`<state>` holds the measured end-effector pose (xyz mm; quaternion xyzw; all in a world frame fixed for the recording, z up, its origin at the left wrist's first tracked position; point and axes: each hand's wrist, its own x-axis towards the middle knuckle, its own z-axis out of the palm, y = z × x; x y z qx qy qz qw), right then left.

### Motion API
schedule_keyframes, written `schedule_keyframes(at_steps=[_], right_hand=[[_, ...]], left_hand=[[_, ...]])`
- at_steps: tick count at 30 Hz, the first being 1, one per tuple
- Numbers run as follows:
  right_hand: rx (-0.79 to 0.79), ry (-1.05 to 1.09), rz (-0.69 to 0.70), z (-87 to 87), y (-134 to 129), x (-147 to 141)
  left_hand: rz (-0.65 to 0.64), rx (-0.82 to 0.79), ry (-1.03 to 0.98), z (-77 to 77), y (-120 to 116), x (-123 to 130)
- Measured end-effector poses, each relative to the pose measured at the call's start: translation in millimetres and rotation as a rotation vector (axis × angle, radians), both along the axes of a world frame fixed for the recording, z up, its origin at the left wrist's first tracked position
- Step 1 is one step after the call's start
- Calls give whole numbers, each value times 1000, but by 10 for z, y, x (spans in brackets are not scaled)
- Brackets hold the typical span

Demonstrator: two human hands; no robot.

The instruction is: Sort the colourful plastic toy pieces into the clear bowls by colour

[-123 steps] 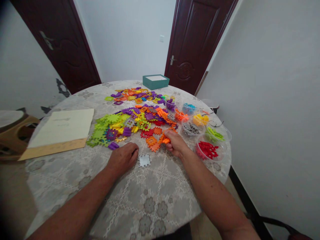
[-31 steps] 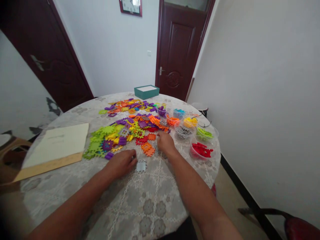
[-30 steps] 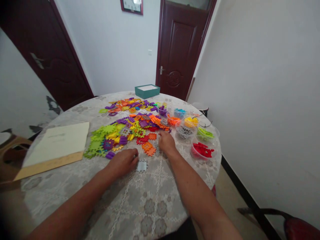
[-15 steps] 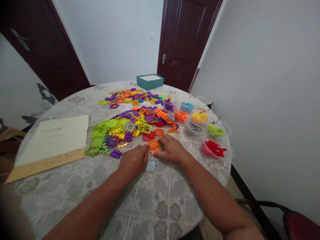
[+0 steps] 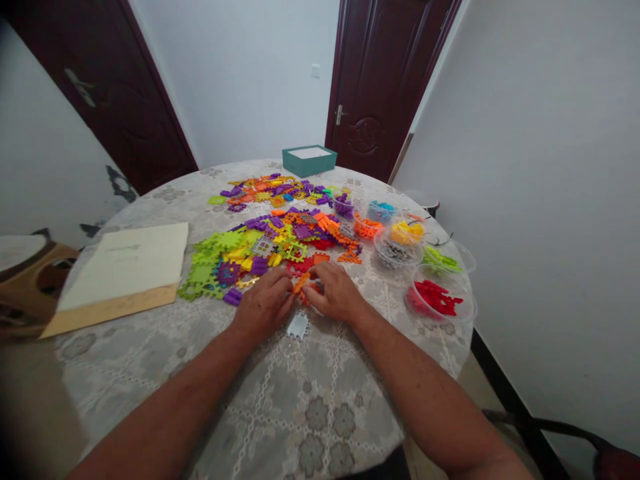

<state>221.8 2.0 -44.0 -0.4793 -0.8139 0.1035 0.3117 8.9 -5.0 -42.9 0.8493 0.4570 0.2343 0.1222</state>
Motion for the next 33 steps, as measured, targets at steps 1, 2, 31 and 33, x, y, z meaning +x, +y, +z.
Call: schedule_keyframes(at_steps=[1,2,31,33], right_hand=[[-6,26,4,6,3,13],[-14,44,13,8,10,37],[-334,530,31,-62,-66,-238],[-354,510,23,-102,-51,-288]], left_hand=[[-8,-29,-46,2,7,-1],[10,-69,-104,3,16,-3],[196,-899,-1084,51,32,-102],[165,-952,-1101,68,10,-75]])
